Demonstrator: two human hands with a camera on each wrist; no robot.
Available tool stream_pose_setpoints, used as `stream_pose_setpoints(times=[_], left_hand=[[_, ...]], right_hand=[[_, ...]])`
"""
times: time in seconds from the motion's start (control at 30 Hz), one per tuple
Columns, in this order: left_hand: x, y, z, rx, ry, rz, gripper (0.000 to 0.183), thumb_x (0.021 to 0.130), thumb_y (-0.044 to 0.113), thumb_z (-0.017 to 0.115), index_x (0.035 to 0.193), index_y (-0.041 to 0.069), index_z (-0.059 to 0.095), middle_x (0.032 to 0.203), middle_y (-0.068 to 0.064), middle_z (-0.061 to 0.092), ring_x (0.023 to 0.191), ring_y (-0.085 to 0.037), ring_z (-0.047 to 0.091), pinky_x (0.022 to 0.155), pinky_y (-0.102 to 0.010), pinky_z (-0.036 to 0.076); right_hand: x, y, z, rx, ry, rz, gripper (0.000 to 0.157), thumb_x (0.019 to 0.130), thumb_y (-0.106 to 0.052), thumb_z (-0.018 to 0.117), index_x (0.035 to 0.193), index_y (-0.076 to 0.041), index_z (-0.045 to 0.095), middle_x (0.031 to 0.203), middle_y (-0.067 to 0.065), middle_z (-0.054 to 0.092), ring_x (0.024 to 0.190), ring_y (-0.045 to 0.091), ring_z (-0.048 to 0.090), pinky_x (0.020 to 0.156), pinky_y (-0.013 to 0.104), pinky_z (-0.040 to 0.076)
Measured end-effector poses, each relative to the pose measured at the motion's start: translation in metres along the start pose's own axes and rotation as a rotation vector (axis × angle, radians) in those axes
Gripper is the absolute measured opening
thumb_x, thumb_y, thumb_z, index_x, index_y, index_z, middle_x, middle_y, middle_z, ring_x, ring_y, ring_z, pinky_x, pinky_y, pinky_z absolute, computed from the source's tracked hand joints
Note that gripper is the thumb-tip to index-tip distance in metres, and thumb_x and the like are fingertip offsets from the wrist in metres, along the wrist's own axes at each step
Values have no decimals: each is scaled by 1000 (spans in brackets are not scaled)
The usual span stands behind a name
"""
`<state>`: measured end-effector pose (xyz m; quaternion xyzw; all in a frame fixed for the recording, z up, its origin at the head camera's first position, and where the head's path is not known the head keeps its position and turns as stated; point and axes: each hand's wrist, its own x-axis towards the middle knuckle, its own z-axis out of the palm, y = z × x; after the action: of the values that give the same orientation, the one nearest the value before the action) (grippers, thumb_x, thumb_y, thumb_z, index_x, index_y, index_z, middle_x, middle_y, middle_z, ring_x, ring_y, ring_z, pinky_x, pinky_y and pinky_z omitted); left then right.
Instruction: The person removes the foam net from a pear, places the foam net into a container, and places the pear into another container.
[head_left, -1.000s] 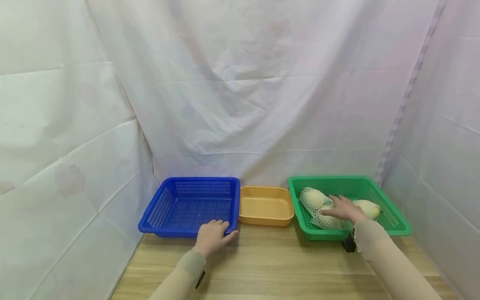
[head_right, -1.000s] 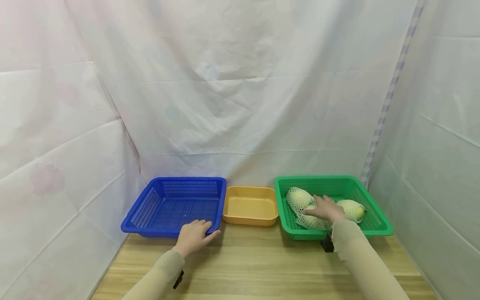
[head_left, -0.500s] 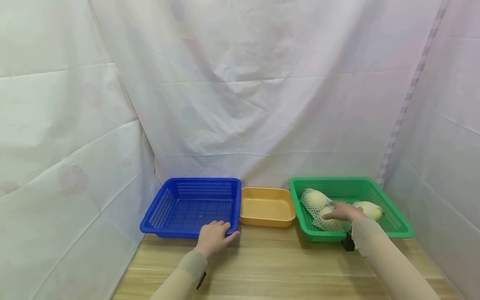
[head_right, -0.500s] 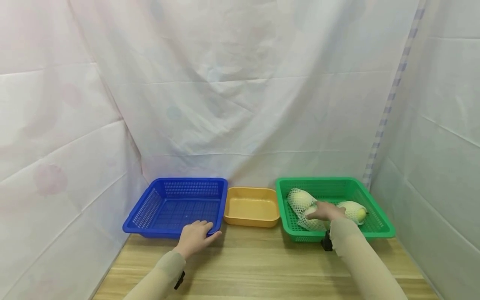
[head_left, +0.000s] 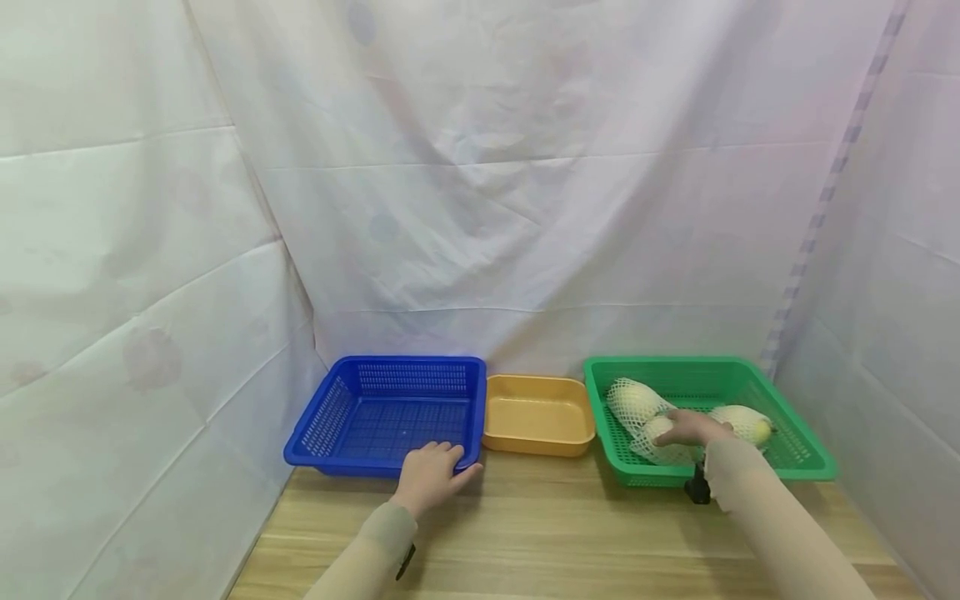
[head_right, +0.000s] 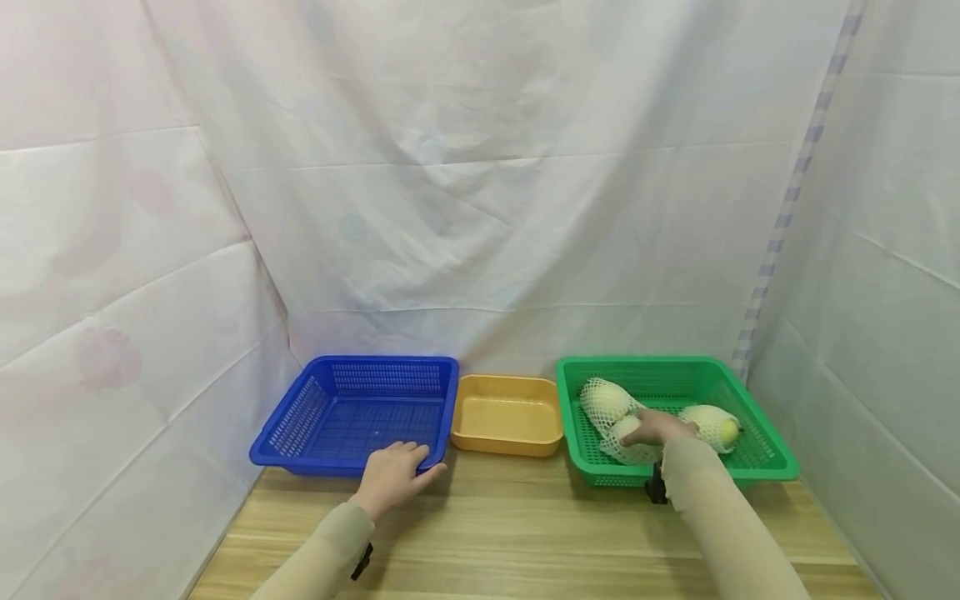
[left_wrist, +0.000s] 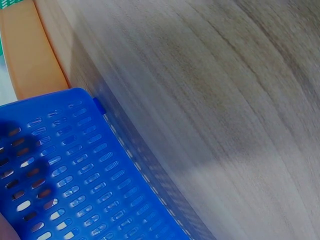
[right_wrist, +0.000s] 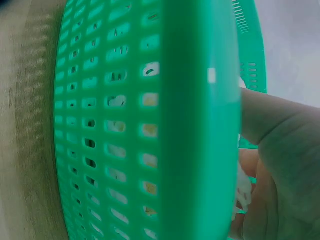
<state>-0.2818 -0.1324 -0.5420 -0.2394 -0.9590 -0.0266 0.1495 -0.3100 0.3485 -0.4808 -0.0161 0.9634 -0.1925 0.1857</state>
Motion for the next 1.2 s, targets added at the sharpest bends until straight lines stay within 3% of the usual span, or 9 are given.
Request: stream_pose_setpoints(times=[0.27,0.57,0.77,1.03,1.2], left_hand=[[0,1,-2,-8,-2,-5,46,91,64,49,90,21,66,78,4,61,65,-16,54,49,-29,40],[0,1,1,-12,5,-11,46,90,64,49,87,21,65,76,4,59,63,-15,52,48,-30,38],[-1,2,2,-3,20,-6,46,90,65,49,87,21,65,76,4,59,62,-15,51,47,-29,37],[-2,2,1,-2,6,-15,50,91,66,46,89,21,66,78,4,61,63,-15,52,49,-30,39],[0,0,2,-3,15,-19,50,90,65,48,92,20,68,82,3,64,67,-17,56,51,-32,42]], right_hand=[[6,6,5,55,-32,-36,92,87,-43,69,143,16,26,143,42,23,127,62,24,93,73,26],[9,9,12,88,-15,-36,100,82,-41,74,141,19,22,141,45,23,123,62,29,89,67,37],[13,10,17,99,-10,-34,101,81,-39,76,139,23,21,139,47,24,123,62,30,91,64,38],[13,9,17,60,-2,-5,96,79,-42,77,133,24,32,134,46,33,119,59,38,88,60,42],[13,8,18,82,-5,-9,101,79,-41,77,135,25,26,135,46,30,120,60,36,89,61,41]])
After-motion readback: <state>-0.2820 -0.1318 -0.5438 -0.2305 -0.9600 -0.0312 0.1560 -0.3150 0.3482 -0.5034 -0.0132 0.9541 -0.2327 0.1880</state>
